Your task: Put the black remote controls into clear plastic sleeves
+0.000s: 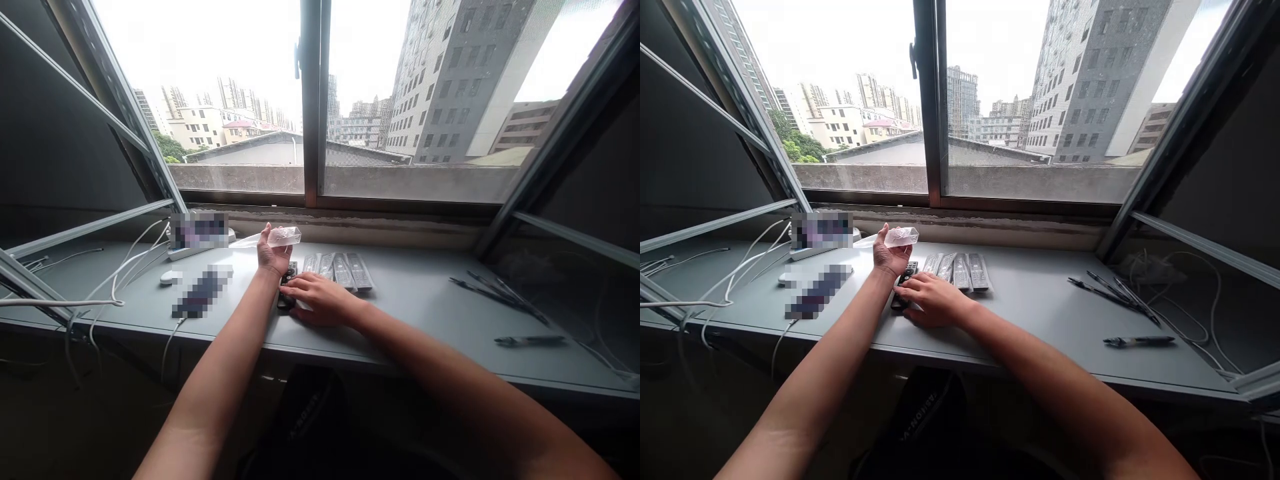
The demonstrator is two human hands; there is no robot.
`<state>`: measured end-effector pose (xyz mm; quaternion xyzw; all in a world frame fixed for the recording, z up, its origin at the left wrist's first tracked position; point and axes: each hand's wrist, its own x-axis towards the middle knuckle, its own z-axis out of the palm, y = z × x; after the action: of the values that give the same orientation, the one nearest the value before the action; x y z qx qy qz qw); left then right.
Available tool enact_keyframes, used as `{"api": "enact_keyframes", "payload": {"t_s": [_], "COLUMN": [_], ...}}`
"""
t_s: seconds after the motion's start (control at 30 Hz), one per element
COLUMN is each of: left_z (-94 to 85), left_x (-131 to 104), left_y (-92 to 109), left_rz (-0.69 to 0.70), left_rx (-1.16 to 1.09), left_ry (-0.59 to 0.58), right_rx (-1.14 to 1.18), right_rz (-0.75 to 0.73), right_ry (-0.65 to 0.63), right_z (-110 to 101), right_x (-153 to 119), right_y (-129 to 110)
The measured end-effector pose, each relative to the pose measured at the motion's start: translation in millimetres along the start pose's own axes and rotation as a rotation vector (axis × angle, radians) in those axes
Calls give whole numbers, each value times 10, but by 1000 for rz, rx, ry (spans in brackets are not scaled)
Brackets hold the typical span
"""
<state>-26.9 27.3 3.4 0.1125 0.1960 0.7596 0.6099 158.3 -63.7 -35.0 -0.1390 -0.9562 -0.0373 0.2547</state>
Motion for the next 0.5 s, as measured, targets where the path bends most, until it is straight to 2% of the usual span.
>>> {"api": "enact_keyframes", "payload": {"t_s": [0.2, 0.37, 0.5], "left_z": [-17, -18, -18], "left_x": [19, 12, 3], "left_y": [12, 14, 18], "left_rz": [-20, -23, -29], "left_rx": [11, 14, 10], "left_ry": [1, -8, -3], "right_rx": [-22, 71, 133], "right_rz": [-46, -140, -169], "right_ry": [24, 57, 53], "right_z": [-16, 59, 27], "right_x": [-29, -41, -31], "right_y": [-96, -75, -105]}}
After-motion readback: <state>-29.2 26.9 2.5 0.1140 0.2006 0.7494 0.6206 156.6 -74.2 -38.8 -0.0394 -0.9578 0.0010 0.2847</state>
